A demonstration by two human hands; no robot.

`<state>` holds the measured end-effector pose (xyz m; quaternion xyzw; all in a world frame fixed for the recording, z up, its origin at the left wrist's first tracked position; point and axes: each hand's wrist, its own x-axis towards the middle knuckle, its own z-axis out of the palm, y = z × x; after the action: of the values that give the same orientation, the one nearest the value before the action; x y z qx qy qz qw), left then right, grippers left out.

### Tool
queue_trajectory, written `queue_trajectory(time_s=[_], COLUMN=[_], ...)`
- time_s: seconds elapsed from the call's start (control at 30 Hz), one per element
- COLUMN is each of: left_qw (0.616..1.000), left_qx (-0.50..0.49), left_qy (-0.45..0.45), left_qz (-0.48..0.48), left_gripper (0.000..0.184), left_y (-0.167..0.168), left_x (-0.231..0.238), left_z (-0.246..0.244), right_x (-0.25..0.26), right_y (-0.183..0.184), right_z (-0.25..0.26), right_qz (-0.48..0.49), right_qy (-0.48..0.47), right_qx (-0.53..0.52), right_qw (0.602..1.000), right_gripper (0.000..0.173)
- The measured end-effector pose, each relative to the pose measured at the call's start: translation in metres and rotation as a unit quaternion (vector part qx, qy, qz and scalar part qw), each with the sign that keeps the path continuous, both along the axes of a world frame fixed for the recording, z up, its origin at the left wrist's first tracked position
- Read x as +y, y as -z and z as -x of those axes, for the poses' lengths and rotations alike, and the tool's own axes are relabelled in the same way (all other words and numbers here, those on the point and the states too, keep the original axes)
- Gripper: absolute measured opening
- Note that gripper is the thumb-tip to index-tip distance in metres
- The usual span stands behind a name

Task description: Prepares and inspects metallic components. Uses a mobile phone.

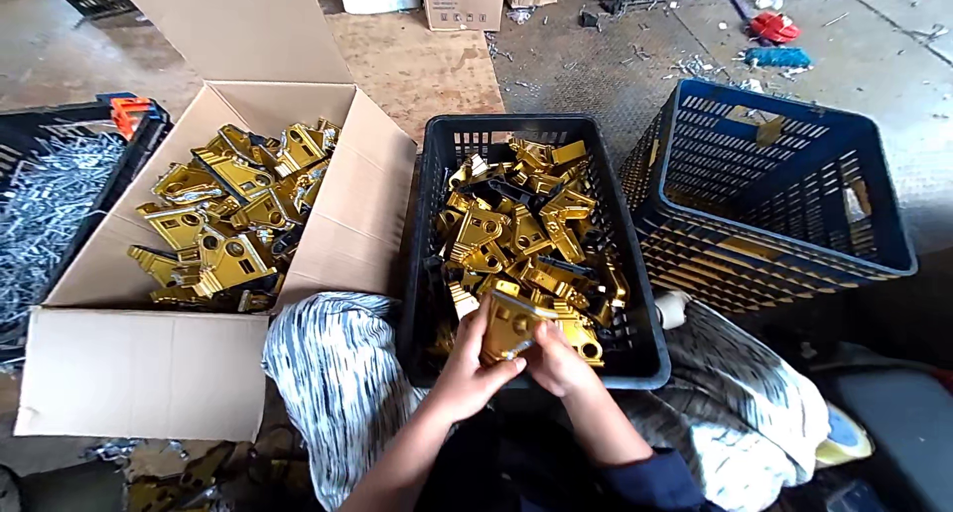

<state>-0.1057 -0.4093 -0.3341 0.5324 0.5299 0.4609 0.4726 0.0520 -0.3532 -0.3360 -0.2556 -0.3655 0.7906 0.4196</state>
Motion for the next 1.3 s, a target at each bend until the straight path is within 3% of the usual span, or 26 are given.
queue_trajectory(time_s=[0.07, 0.13, 0.17, 0.2, 0.27, 0.3, 0.33, 0.4, 0.57, 0.67, 0.77, 0.83, 0.9, 1.03, 1.13, 1.2, 1.23, 1.27, 1.3], left_qw=[0.996, 0.998, 0.998, 0.995, 0.99, 0.991, 0.99, 0.983, 0.948, 0.947, 0.965, 0.971, 0.976, 0.982, 0.978, 0.973, 0.967, 0.957, 0.947], left_qx=[0.079, 0.035, -0.013, -0.064, -0.092, -0.07, -0.054, -0.072, -0.152, -0.188, -0.179, -0.166, -0.145, -0.113, -0.106, -0.102, -0.105, -0.111, -0.121], left_qy=[-0.007, 0.027, 0.054, 0.079, 0.092, 0.075, 0.055, 0.02, 0.019, 0.007, -0.027, -0.038, -0.037, -0.021, -0.008, 0.007, 0.022, 0.031, 0.025], left_qz=[-0.045, -0.033, -0.008, 0.014, 0.055, 0.087, 0.117, 0.17, 0.277, 0.259, 0.19, 0.168, 0.157, 0.151, 0.18, 0.209, 0.233, 0.265, 0.295], left_gripper=[0.092, 0.102, 0.102, 0.098, 0.061, 0.043, 0.033, 0.026, 0.03, 0.023, 0.014, 0.013, 0.013, 0.014, 0.013, 0.014, 0.021, 0.03, 0.035], left_y=[0.005, 0.005, 0.003, 0.001, -0.003, -0.002, 0.001, 0.011, 0.023, 0.029, 0.034, 0.037, 0.04, 0.044, 0.039, 0.032, 0.027, 0.022, 0.015], left_x=[-0.009, -0.019, -0.024, -0.028, -0.038, -0.043, -0.049, -0.058, -0.065, -0.065, -0.069, -0.07, -0.07, -0.07, -0.067, -0.065, -0.065, -0.066, -0.068], left_z=[0.005, 0.018, 0.024, 0.027, 0.02, 0.012, 0.005, -0.006, -0.01, -0.012, -0.016, -0.018, -0.016, -0.013, -0.012, -0.013, -0.011, -0.006, 0.0], right_x=[-0.01, -0.012, -0.014, -0.02, -0.036, -0.044, -0.052, -0.061, -0.064, -0.043, -0.028, -0.024, -0.02, -0.017, -0.014, -0.009, -0.005, 0.0, 0.006], right_y=[-0.009, -0.012, -0.012, -0.013, -0.011, -0.008, -0.004, 0.006, 0.006, -0.026, -0.031, -0.022, -0.019, -0.023, -0.022, -0.018, -0.017, -0.019, -0.025], right_z=[-0.002, -0.012, -0.019, -0.024, -0.026, -0.025, -0.025, -0.027, -0.026, -0.017, 0.019, 0.049, 0.066, 0.076, 0.08, 0.072, 0.064, 0.054, 0.042], right_qz=[-0.017, -0.184, -0.289, -0.384, -0.521, -0.56, -0.583, -0.589, -0.517, -0.407, -0.382, -0.367, -0.344, -0.284, -0.253, -0.242, -0.227, -0.208, -0.201], right_qy=[0.03, 0.048, 0.044, 0.035, 0.022, 0.019, 0.021, 0.014, -0.088, -0.231, -0.174, -0.161, -0.197, -0.26, -0.296, -0.304, -0.288, -0.242, -0.176], right_qx=[-0.022, -0.17, -0.275, -0.382, -0.508, -0.536, -0.557, -0.584, -0.623, -0.595, -0.575, -0.621, -0.67, -0.725, -0.729, -0.683, -0.643, -0.61, -0.614], right_qw=[0.999, 0.967, 0.916, 0.84, 0.686, 0.631, 0.591, 0.558, 0.581, 0.653, 0.702, 0.673, 0.627, 0.571, 0.564, 0.619, 0.673, 0.725, 0.743], right_gripper=[0.089, 0.089, 0.092, 0.091, 0.082, 0.078, 0.076, 0.081, 0.09, 0.089, 0.066, 0.057, 0.059, 0.065, 0.066, 0.067, 0.066, 0.064, 0.062])
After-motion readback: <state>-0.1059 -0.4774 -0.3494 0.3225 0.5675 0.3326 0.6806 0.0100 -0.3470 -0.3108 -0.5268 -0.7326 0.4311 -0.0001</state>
